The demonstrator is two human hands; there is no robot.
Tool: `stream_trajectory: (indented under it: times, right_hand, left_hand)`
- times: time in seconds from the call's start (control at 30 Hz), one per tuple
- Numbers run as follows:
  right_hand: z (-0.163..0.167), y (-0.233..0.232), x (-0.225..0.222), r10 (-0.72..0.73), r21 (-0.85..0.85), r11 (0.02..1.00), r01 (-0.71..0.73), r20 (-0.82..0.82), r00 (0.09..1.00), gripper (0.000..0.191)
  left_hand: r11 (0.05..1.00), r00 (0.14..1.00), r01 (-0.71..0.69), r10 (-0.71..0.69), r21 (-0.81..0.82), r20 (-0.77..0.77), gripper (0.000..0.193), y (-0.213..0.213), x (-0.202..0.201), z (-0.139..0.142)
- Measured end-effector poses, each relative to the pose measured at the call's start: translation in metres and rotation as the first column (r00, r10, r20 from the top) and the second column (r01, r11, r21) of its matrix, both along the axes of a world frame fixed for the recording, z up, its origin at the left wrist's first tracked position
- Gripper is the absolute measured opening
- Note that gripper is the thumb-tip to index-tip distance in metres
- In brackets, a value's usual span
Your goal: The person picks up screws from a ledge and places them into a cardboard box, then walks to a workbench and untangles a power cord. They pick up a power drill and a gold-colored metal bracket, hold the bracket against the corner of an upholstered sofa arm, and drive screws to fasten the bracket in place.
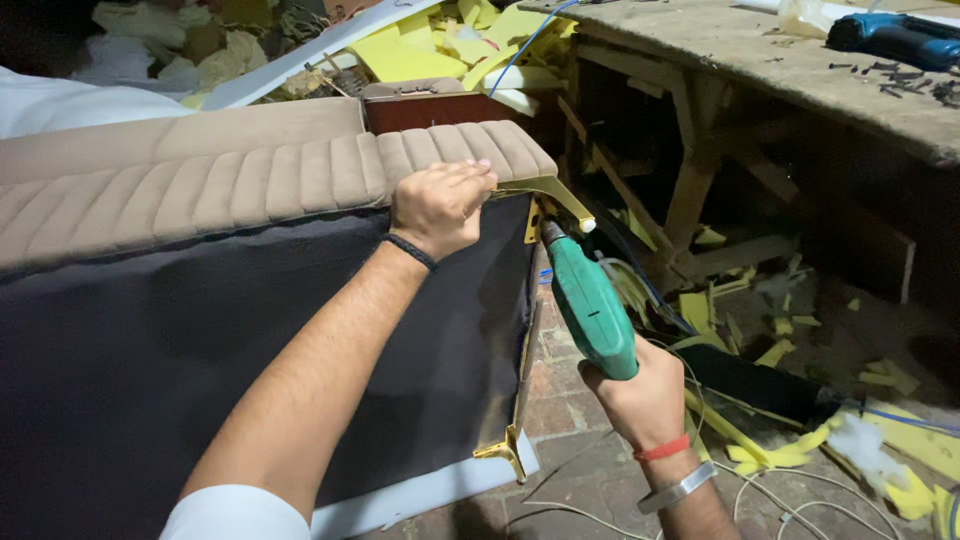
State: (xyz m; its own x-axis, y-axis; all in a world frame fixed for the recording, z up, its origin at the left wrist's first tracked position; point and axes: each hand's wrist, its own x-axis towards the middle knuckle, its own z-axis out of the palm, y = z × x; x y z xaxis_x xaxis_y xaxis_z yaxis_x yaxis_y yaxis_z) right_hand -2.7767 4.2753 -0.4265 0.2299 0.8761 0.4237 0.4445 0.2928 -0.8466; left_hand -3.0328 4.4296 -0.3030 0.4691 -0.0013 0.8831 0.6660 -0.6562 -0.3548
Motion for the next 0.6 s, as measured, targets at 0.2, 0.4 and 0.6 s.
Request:
stream_trajectory:
  times: [0.2,0.4,0.6]
  right_hand:
    - [-0.024,-0.021,-0.005,0.179,0.174,0.974,-0.142,-0.220,0.959,0.026]
    - [-0.034,-0.037,-0.005,0.319,0.236,0.939,-0.251,-0.323,0.891,0.032]
    - [-0.034,-0.044,-0.017,0.436,0.292,0.900,-0.324,-0.626,0.646,0.044]
  left_hand:
    - [1.000,1.000,0.001,0.000,0.029,-0.026,0.018,-0.013,-0.002,-0.001]
    - [1.000,1.000,0.002,-0.001,0.027,-0.014,0.016,-0.027,-0.002,-0.003]
    - [0.963,0.991,-0.089,0.111,-0.254,0.073,0.020,-0.038,0.005,0.001]
